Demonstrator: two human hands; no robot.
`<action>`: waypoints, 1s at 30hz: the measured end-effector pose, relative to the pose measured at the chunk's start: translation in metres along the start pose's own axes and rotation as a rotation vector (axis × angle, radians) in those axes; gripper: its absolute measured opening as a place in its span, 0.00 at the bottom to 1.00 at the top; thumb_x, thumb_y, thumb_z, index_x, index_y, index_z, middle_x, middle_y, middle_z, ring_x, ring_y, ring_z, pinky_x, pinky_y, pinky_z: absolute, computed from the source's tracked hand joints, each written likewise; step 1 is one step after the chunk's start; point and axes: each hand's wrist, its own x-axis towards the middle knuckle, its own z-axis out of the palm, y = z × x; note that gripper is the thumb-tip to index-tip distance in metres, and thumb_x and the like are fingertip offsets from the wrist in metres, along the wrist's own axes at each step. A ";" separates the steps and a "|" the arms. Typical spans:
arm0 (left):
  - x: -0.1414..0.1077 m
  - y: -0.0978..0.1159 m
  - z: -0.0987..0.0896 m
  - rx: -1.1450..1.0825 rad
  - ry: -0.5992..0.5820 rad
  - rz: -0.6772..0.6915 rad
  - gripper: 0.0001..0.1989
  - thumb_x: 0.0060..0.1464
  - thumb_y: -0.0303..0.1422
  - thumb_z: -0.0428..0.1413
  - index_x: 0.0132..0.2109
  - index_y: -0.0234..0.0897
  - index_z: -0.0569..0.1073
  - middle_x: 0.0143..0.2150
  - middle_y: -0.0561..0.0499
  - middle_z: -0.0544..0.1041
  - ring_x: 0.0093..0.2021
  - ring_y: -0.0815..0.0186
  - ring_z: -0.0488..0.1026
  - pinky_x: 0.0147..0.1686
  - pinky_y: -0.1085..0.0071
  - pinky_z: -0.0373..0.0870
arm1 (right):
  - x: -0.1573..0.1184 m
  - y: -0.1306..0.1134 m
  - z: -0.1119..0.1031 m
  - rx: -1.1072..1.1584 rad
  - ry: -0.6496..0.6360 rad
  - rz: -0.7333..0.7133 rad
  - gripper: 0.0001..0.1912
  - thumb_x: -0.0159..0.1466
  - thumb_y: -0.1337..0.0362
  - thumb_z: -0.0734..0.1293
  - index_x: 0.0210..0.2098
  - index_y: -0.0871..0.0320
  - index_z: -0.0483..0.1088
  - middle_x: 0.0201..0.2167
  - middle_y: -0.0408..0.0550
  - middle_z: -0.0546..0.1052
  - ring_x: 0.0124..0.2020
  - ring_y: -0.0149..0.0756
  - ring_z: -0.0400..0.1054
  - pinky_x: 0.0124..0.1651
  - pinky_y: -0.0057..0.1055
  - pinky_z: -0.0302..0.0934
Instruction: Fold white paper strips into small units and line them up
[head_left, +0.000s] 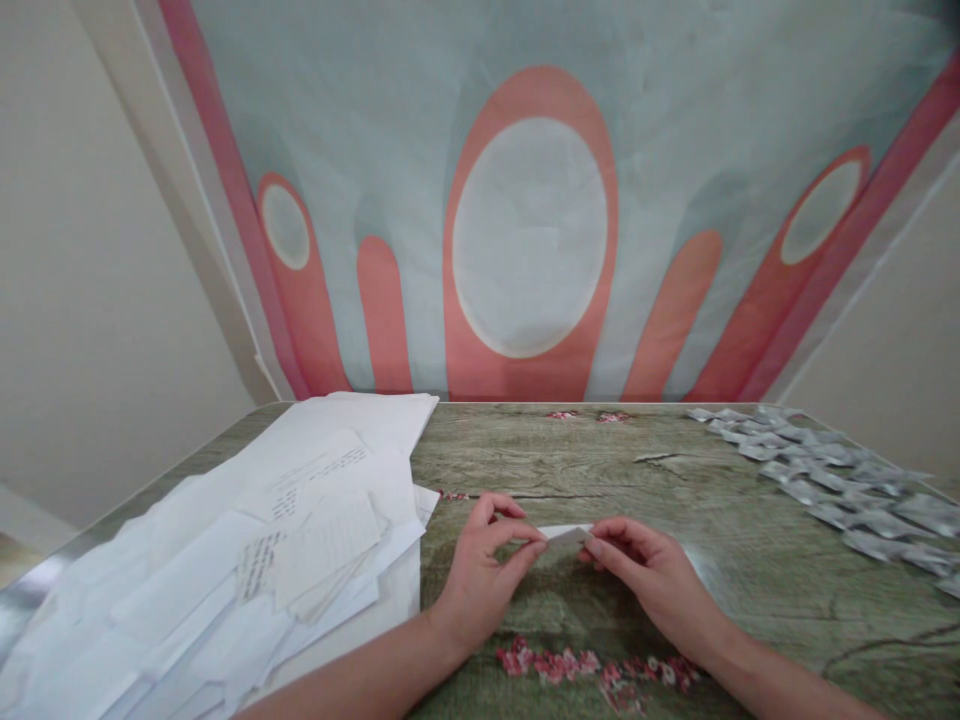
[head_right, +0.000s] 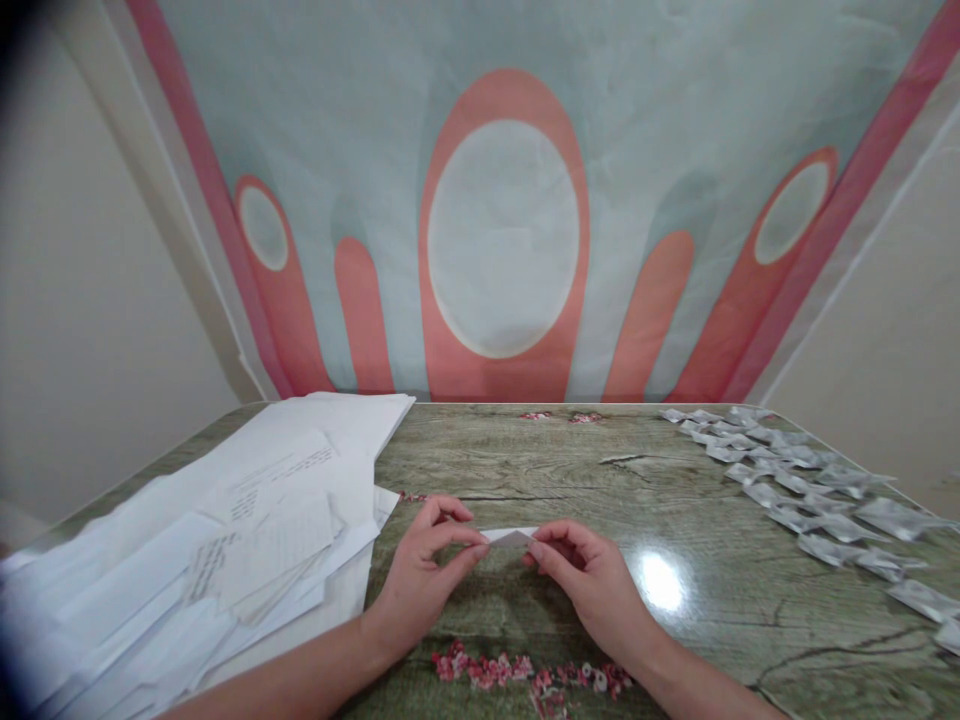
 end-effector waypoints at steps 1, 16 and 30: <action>0.001 0.000 0.000 -0.015 -0.004 -0.009 0.04 0.51 0.28 0.57 0.33 0.39 0.77 0.38 0.49 0.66 0.40 0.65 0.67 0.43 0.69 0.64 | 0.000 0.001 0.000 0.008 -0.001 0.004 0.18 0.54 0.48 0.66 0.31 0.58 0.72 0.25 0.45 0.76 0.28 0.36 0.70 0.33 0.30 0.64; 0.003 -0.009 0.008 -0.380 -0.135 -0.413 0.08 0.46 0.34 0.60 0.32 0.34 0.78 0.29 0.50 0.78 0.26 0.67 0.72 0.27 0.74 0.68 | 0.001 0.004 -0.002 -0.076 -0.002 -0.153 0.12 0.57 0.55 0.65 0.28 0.58 0.72 0.30 0.46 0.74 0.32 0.35 0.68 0.36 0.28 0.63; 0.004 -0.003 0.005 -0.285 -0.051 -0.247 0.05 0.47 0.32 0.59 0.30 0.35 0.78 0.29 0.49 0.77 0.30 0.66 0.72 0.31 0.74 0.67 | 0.001 0.005 -0.004 -0.171 0.013 -0.266 0.10 0.59 0.57 0.65 0.28 0.55 0.73 0.33 0.48 0.74 0.36 0.37 0.68 0.38 0.30 0.63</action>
